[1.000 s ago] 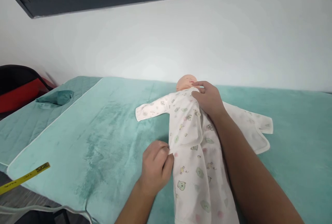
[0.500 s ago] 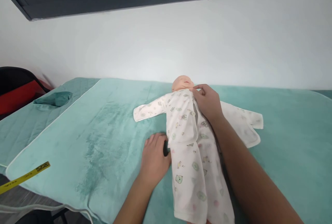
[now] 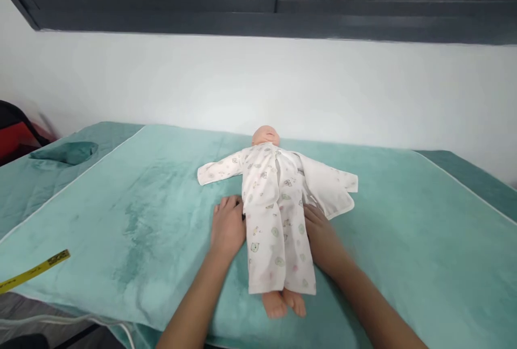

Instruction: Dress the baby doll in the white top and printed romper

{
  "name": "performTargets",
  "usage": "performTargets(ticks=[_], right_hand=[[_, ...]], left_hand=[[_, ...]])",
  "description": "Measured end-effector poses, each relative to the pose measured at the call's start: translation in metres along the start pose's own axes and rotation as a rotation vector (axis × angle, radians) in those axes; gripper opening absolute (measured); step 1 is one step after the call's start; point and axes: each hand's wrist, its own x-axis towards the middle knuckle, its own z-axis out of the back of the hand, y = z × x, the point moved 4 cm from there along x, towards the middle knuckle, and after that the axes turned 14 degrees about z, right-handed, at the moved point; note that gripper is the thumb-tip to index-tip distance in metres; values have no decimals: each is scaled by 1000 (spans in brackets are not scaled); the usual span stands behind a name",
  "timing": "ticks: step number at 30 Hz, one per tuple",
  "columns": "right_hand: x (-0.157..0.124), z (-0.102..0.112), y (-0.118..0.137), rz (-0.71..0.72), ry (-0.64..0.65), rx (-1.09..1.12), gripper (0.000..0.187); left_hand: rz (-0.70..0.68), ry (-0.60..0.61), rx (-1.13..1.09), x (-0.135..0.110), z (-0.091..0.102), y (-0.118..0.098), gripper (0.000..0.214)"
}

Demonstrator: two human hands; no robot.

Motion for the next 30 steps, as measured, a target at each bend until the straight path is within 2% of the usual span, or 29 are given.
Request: performTargets(ticks=[3,7,12,20,30], right_hand=[[18,-6,-4,29,26,3,26],[33,-14,-9,-4,11,59,28],[27,-18,-8,35,28,115,26],[30,-2,-1,-157,49,-60,24],[30,-2,-2,-172,45,-134,18]], left_hand=[[13,-6,-61,0,2,0,26],[23,-22,-177,0,6,3,31],[17,-59,-159,-2,5,5,31],[4,-102,-159,-1,2,7,30],[-6,-119,-183,-1,3,8,30]])
